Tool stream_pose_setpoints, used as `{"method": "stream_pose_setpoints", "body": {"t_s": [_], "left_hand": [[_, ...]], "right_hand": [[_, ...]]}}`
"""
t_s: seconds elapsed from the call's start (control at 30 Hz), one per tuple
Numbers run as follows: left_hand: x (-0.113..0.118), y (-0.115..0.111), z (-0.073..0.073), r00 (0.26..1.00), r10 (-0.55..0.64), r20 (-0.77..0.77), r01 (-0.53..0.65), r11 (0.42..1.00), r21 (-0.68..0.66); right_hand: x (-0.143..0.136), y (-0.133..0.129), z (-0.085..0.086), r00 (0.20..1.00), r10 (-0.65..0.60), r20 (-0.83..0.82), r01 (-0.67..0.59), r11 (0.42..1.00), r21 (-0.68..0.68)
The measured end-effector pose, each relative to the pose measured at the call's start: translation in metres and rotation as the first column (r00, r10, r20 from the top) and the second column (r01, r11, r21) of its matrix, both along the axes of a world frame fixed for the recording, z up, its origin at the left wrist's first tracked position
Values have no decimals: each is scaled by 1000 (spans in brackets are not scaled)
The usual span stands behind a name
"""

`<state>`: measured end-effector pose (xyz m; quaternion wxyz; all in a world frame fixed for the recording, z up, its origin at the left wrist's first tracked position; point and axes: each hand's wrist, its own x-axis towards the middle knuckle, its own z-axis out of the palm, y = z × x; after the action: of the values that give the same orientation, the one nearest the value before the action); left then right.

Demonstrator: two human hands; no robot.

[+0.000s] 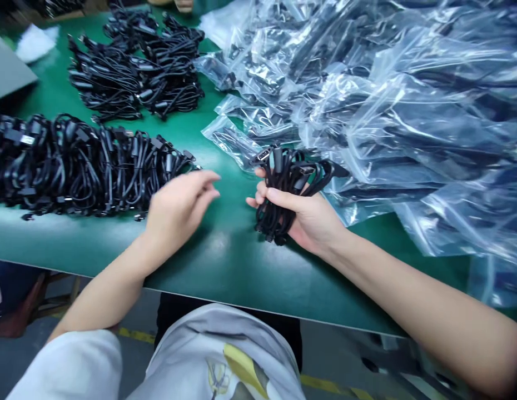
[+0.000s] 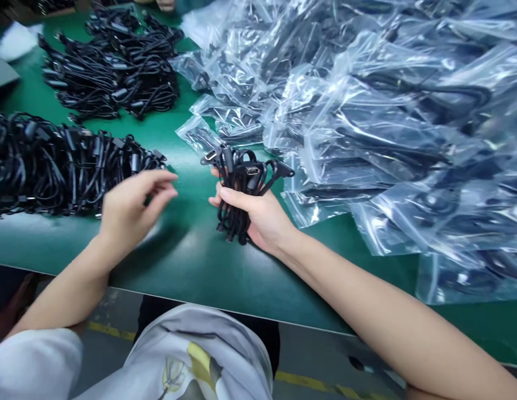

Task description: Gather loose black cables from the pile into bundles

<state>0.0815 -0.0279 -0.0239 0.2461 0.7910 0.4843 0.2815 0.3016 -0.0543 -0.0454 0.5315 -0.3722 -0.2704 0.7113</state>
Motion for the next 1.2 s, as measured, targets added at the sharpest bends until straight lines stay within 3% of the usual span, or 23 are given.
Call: {"method": "stream_pose_setpoints", "body": {"t_s": [0.03, 0.1, 0.2, 0.3, 0.37, 0.47, 0.57, 0.67, 0.8, 0.9, 1.0, 1.07, 1.13, 1.2], "left_hand": [[-7, 4, 4, 993, 100, -56, -92, 988, 127], [-18, 12, 7, 954, 233, -188, -182, 950, 256], [-26, 20, 3, 882, 280, -379, -173, 941, 292], [-27, 19, 2, 876, 284, -391, -165, 936, 311], [-25, 13, 9, 923, 261, -284, -166, 934, 317], [-20, 0, 23, 984, 162, 72, -174, 963, 206], [-17, -6, 29, 881, 96, 464, -104, 995, -9], [-19, 2, 25, 746, 114, 656, 0, 985, -171], [-25, 14, 28, 591, 191, 784, 66, 957, -282], [-35, 16, 40, 502, 156, 851, -84, 988, -131], [-52, 20, 50, 537, 122, 835, -345, 935, 85], [-64, 26, 52, 575, 168, 801, -402, 911, 97], [-69, 31, 53, 578, 202, 791, -338, 941, 6], [-61, 29, 51, 517, 225, 826, -180, 972, -152]], "right_hand": [[0, 2, -2, 1000, 22, 5, -22, 1000, -10], [0, 4, -5, 997, 77, 6, -77, 997, -16], [-3, 2, -5, 985, 169, -20, -169, 985, -18], [-5, -1, -4, 985, 172, 26, -171, 985, -34], [-6, -2, -4, 989, 138, 63, -135, 990, -39], [-5, -1, -7, 991, 127, 36, -125, 990, -60], [-6, 1, -11, 991, 130, -13, -131, 987, -89], [-9, 2, -14, 988, 155, 20, -154, 988, -22], [-15, -1, -13, 979, 172, 105, -184, 976, 118], [-17, -3, -10, 974, 188, 130, -207, 966, 155], [-18, -4, -11, 971, 180, 157, -201, 972, 125], [-17, -3, -13, 977, 159, 145, -173, 981, 92], [-16, -2, -15, 983, 141, 120, -151, 986, 77], [-17, -2, -14, 983, 134, 122, -145, 985, 88]]}}
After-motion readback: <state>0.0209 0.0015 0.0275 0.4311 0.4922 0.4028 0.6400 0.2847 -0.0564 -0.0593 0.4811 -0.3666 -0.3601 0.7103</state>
